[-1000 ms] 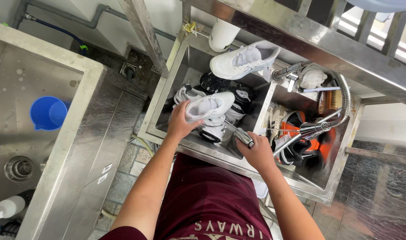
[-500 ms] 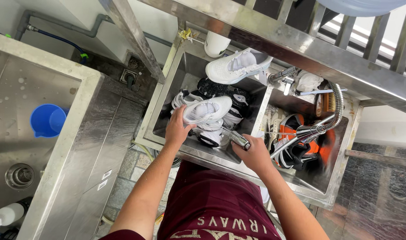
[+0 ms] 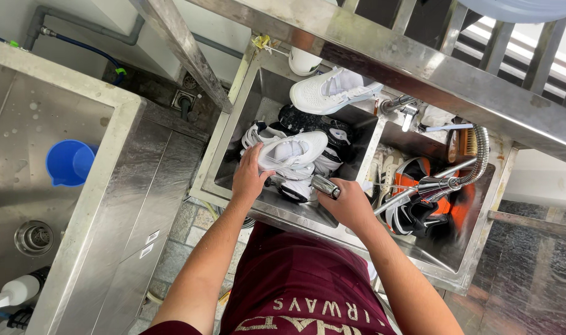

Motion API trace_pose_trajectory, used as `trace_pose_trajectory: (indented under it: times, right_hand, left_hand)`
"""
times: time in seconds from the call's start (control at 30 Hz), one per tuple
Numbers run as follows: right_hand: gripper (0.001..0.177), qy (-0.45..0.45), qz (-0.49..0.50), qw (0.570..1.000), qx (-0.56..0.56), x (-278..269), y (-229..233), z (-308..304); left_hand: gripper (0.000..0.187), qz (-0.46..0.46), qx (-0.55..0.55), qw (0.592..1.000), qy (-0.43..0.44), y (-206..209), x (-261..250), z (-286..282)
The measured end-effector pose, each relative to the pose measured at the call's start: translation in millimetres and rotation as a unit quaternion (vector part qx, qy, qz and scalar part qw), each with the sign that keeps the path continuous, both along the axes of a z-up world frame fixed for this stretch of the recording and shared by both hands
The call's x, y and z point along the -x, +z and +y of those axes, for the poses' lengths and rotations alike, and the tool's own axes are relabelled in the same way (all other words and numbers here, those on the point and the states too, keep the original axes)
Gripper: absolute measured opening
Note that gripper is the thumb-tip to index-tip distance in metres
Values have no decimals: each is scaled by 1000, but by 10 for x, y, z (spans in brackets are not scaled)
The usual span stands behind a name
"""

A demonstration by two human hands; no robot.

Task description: The person picks up a white bottle and places it on a shelf, then moves several pairs of shoes into a sink, scrubs a white shoe by hand against a wall-mounted brush, and sprays the shoes in the sink with a water hose.

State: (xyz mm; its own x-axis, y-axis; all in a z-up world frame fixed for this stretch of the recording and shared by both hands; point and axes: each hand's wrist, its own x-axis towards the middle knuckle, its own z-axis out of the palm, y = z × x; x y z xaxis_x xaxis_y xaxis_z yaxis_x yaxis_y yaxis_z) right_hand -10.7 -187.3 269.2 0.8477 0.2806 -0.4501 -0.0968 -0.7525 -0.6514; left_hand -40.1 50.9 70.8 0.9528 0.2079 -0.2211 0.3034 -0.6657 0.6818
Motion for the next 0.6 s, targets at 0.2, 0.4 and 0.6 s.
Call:
trace_pose_trajectory:
  times: [0.2, 0.4, 0.6]
  right_hand:
    - [29, -6, 22, 999, 31, -13, 14, 89]
    - [31, 7, 13, 997, 72, -23, -49, 116]
    - [33, 27, -14, 994, 106, -43, -111, 144]
  left_hand:
    - [91, -14, -24, 999, -19, -45, 33, 7]
    - [90, -8, -38, 999, -25, -55, 40, -3]
    - [90, -32, -43, 998, -32, -62, 33, -6]
